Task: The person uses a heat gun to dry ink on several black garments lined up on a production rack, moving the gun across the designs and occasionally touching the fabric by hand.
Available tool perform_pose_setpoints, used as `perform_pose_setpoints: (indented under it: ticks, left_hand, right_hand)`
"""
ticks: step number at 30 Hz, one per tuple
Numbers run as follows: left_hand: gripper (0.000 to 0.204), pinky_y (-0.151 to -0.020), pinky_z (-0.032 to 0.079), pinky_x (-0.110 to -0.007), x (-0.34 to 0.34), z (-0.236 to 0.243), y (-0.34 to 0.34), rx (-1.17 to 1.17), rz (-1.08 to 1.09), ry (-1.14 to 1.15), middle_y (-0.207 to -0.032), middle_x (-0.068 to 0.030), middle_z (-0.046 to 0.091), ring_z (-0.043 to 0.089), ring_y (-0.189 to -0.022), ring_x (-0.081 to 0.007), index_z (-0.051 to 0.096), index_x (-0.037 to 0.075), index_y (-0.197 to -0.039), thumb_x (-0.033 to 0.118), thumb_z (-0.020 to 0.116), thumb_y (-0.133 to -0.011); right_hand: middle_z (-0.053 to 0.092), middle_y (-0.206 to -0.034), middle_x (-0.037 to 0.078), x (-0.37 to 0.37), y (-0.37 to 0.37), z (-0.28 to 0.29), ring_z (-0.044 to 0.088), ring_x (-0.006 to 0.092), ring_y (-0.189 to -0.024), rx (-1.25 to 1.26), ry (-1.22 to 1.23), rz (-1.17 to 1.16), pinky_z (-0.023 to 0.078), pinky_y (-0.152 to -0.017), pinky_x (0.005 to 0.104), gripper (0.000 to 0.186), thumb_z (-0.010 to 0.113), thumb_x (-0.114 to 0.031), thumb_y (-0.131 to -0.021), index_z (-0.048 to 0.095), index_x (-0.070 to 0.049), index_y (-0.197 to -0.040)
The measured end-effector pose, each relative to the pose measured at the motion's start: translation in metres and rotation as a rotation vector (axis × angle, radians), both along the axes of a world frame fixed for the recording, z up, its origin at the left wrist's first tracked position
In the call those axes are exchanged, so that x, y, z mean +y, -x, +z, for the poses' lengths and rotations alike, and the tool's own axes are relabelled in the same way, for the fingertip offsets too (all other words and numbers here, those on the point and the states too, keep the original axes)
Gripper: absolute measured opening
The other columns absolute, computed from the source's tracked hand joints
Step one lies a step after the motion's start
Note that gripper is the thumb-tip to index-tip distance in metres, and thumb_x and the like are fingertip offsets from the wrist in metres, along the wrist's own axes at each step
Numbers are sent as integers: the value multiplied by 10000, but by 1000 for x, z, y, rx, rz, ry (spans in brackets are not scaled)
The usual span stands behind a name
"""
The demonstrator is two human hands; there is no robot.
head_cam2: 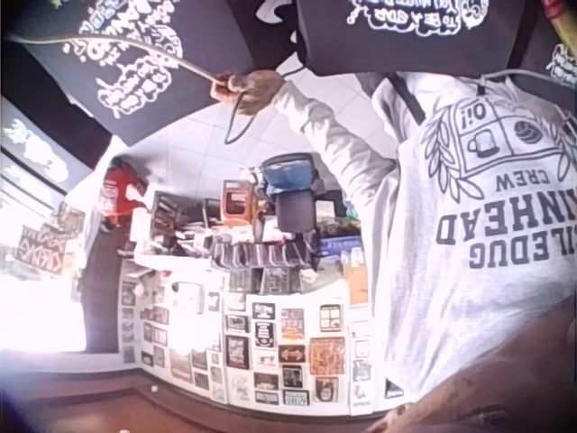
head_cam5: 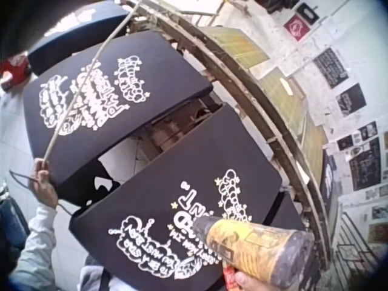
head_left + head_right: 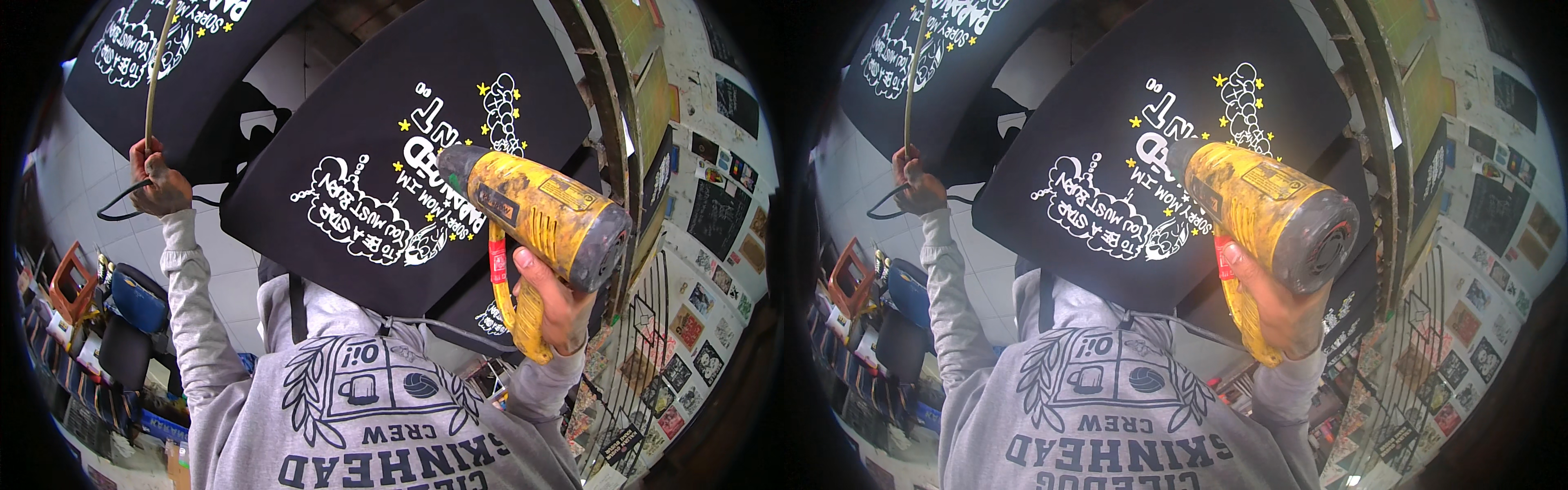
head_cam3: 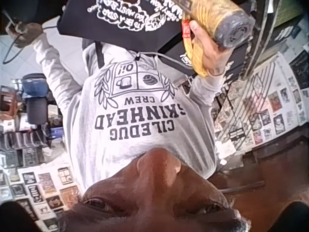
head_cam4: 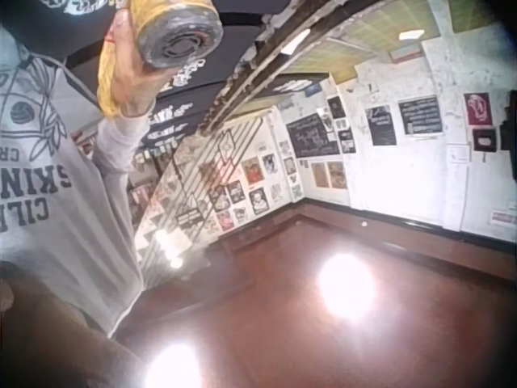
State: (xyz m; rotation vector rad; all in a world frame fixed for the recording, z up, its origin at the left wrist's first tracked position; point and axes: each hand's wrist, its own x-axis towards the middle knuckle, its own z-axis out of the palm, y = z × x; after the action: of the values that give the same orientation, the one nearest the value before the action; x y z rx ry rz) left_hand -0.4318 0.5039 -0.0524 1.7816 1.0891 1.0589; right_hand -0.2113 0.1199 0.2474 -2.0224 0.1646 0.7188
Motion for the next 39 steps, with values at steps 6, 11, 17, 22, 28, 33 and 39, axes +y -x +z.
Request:
perform_pose_setpoints:
  ticks: [6, 11, 17, 22, 28, 33, 39]
  left_hand:
    - [398, -836, 414, -283, -3, 4, -3, -18, -11, 18, -948, -19, 558, 521, -914, -134, 622, -3, -1022, 385, 549, -979]
    - [483, -839, 395, -280, 2, -3, -2, -89, -27, 20, -910, -11, 537, 501, -883, -125, 622, 4, -1002, 486, 594, -977]
    - [625, -774, 365, -277, -2, 4, -4, -85, -37, 17, -886, -4, 525, 463, -829, -114, 620, 15, -985, 634, 682, -928]
    - [634, -759, 360, -278, 0, 3, -6, -73, -34, -28, -881, -4, 524, 453, -813, -116, 619, 18, -988, 650, 649, -937]
    - [654, -748, 367, -286, -1, 4, -8, -73, -19, -17, -867, -3, 529, 460, -807, -121, 620, 18, -975, 670, 647, -925]
    - [664, -759, 372, -290, 2, 2, -5, -47, -18, -31, -876, -9, 534, 467, -819, -127, 615, 15, -970, 675, 658, -917]
    - [668, -764, 383, -294, 1, 2, -4, -38, -23, -37, -867, -14, 533, 475, -820, -136, 611, 12, -966, 677, 657, -919]
  right_hand:
    - [659, -1282, 150, -4, -2, 2, 668, 220, -1143, -30, 17, -51, 550, -956, 356, 579, 740, 62, -876, 508, 38, -1406]
    - [699, -1206, 123, -9, -12, 7, 686, 158, -1005, -91, 127, -117, 552, -749, 285, 476, 738, 18, -899, 584, 28, -1349]
    - [699, -1222, 118, -26, -16, -7, 686, 167, -1030, -100, -4, -104, 553, -828, 305, 465, 741, 15, -911, 589, 35, -1350]
    - [699, -1229, 116, -23, -17, -6, 684, 191, -1088, -86, -58, -88, 541, -955, 346, 479, 749, 40, -897, 586, 39, -1348]
    - [693, -1249, 123, -22, -21, -5, 677, 194, -1114, -88, -17, -59, 535, -981, 360, 491, 763, 14, -899, 579, 42, -1353]
    - [690, -1259, 132, -20, -22, -4, 674, 204, -1127, -75, -63, -30, 526, -999, 368, 487, 760, 7, -903, 578, 46, -1353]
    - [692, -1250, 133, -17, -23, -4, 674, 210, -1127, -104, -82, -9, 522, -1000, 366, 480, 755, 5, -905, 580, 47, -1350]
